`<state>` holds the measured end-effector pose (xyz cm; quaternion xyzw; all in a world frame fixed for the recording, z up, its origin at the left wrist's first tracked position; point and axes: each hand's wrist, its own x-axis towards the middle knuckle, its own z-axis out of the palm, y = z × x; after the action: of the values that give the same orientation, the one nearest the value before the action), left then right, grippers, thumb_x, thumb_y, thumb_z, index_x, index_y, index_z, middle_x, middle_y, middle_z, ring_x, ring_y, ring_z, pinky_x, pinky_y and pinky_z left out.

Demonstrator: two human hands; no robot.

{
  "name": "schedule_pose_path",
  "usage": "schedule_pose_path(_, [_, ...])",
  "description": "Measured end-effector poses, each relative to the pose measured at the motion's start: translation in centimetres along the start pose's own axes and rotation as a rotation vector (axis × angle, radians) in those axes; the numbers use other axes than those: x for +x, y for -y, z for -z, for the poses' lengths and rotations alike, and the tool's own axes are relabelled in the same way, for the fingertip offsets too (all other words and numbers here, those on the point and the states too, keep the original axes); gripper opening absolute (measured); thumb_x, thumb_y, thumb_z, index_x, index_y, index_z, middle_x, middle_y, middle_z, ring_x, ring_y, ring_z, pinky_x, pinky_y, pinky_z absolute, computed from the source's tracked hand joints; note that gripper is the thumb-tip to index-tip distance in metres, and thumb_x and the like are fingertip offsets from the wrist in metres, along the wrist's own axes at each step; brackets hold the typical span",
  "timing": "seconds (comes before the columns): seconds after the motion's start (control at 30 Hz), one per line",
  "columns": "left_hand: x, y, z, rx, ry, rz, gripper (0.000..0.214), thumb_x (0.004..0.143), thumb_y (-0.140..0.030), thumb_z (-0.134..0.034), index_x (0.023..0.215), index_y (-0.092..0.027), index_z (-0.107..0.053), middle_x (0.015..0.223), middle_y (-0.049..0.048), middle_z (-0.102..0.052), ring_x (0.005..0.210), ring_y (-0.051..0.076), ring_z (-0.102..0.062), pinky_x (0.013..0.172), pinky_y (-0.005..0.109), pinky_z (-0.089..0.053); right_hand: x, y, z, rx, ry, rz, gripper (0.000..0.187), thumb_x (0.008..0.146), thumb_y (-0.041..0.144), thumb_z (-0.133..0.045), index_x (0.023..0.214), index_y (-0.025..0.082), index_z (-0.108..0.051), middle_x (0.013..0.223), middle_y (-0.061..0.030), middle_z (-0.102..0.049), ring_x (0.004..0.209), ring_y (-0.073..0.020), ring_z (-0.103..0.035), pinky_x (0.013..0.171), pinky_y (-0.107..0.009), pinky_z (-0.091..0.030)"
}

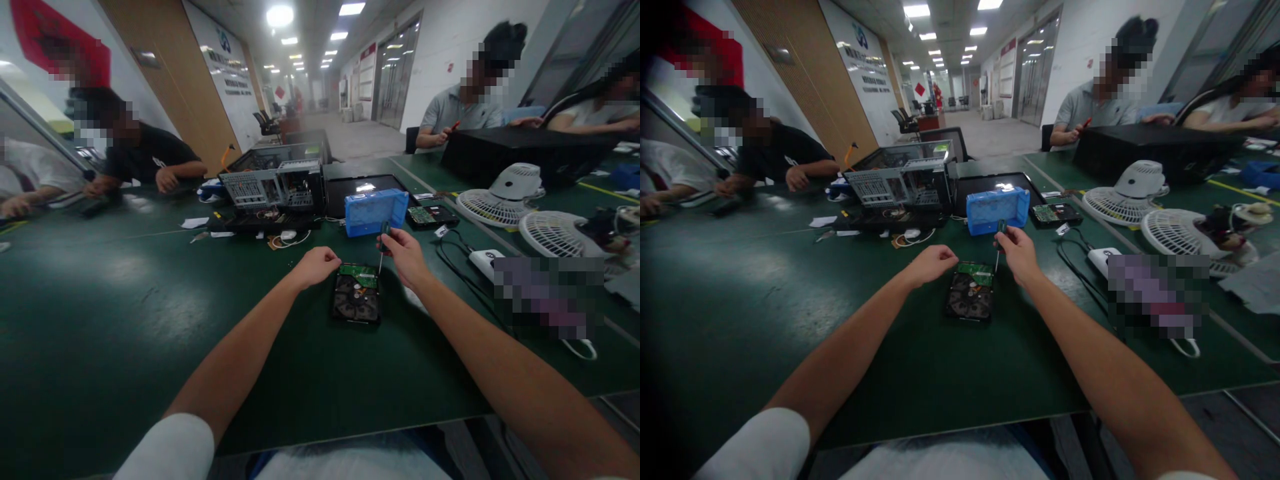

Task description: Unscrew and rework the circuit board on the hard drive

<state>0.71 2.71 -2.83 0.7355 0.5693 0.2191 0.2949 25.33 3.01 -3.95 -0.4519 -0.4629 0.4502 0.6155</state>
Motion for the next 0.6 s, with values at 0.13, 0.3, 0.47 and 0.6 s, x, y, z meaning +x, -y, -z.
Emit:
schedule_pose_path(0.13, [-0.29,-0.75,-0.29,0.101,0.004,-0.003,0.022,0.089,-0.037,-0.067,0.092,-0.016,-0.074,0.092,0.0086,-0.073,0.08,0.02,-0.064,0.066,0.028,-0.041,0.03,-0.04,0.01,0.003,-0.003,-0.006,0.036,0.074,0.04,-0.079,0.104,0.023,-0.07,0.095,-0.0015,-0.072,0.081,-0.0163,-0.066,0.071,-0.03,-0.05])
schedule_pose_path(0.3, [-0.37,-1.16,-0.68,0.148,-0.009,-0.012,0.018,0.087,-0.033,-0.069,0.088,-0.017,-0.074,0.091,0.0104,-0.074,0.081,0.023,-0.065,0.068,0.029,-0.043,-0.02,0.07,0.08,0.007,0.002,0.003,0.037,0.073,0.041,-0.08,0.103,0.024,-0.07,0.094,-0.0014,-0.072,0.081,-0.0167,-0.066,0.07,-0.03,-0.05])
schedule_pose_path(0.47, [-0.45,-1.02,-0.74,0.161,0.004,-0.056,0.017,0.088,-0.031,-0.067,0.089,-0.016,-0.075,0.091,0.0105,-0.074,0.08,0.023,-0.065,0.068,0.03,-0.043,-0.08,0.11,0.09,0.001,0.001,0.008,0.037,0.073,0.042,-0.081,0.103,0.024,-0.07,0.094,-0.0014,-0.072,0.081,-0.017,-0.067,0.07,-0.03,-0.051])
schedule_pose_path(0.6, [-0.41,-0.81,-0.87,0.162,0.006,-0.07,0.018,0.088,-0.029,-0.064,0.088,-0.016,-0.076,0.09,0.0107,-0.074,0.078,0.022,-0.064,0.067,0.029,-0.042,0.0,0.05,0.05,-0.003,-0.001,0.003,0.037,0.073,0.043,-0.081,0.103,0.024,-0.069,0.094,-0.0016,-0.072,0.081,-0.0169,-0.066,0.069,-0.03,-0.051])
